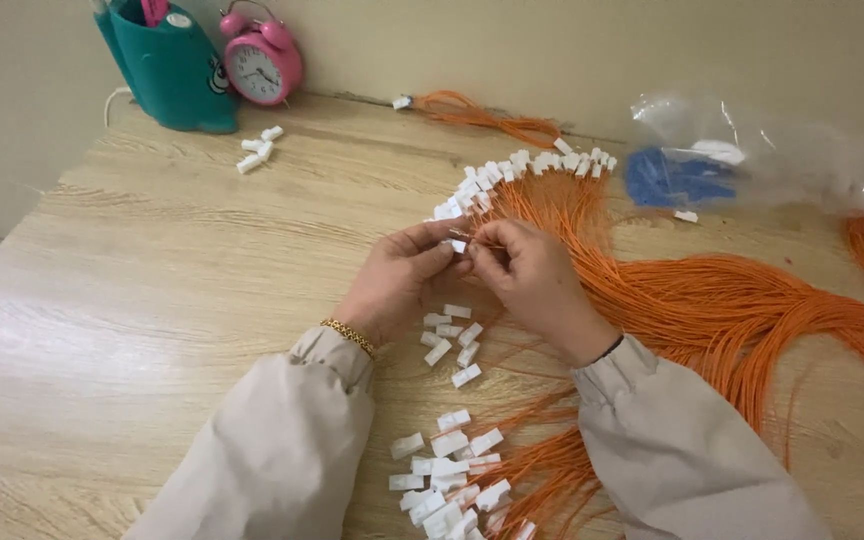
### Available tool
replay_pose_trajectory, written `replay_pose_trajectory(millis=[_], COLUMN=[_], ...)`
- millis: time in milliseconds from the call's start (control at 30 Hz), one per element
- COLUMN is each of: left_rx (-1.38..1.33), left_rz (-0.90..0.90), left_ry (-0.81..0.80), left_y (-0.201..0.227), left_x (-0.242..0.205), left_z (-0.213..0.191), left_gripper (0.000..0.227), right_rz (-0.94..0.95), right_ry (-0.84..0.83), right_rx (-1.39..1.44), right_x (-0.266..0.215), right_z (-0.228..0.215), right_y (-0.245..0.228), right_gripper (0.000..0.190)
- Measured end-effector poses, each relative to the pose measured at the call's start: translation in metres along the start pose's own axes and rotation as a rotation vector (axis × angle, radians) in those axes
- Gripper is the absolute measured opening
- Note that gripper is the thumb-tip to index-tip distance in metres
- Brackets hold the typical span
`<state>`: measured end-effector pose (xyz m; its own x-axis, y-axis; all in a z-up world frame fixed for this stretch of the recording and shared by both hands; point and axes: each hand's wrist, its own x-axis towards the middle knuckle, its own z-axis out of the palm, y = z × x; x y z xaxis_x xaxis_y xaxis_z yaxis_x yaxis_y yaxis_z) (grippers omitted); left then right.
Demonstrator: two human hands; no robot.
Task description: The person repeatedly picks up white plastic connectors and orange fiber optic cables from a wooden table. They insert the cable ends into the connectors and place the assembled units back on the table. The task continues throughout the video with no other tools or objects being used.
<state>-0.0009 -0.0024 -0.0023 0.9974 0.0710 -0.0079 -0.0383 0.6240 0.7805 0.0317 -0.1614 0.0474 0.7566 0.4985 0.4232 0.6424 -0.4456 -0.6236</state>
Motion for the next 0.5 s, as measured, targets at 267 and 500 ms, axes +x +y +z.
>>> replay_pose_trajectory(millis=[267, 500], left_rx=[0.306, 0.428], left_rz=[0.080, 0.172], left_ry=[0.025, 0.077], left_y=[0.005, 0.018], left_x=[0.007, -0.007], left_z=[-0.009, 0.000], left_gripper=[0.029, 0.047], right_rz=[-0.042, 0.122], right_ry=[0.016, -0.104], right_rx=[0.105, 0.362], right_x=[0.008, 0.001], right_z=[-0.022, -0.032], right_y=[-0.009, -0.032], right_gripper=[0.014, 0.023])
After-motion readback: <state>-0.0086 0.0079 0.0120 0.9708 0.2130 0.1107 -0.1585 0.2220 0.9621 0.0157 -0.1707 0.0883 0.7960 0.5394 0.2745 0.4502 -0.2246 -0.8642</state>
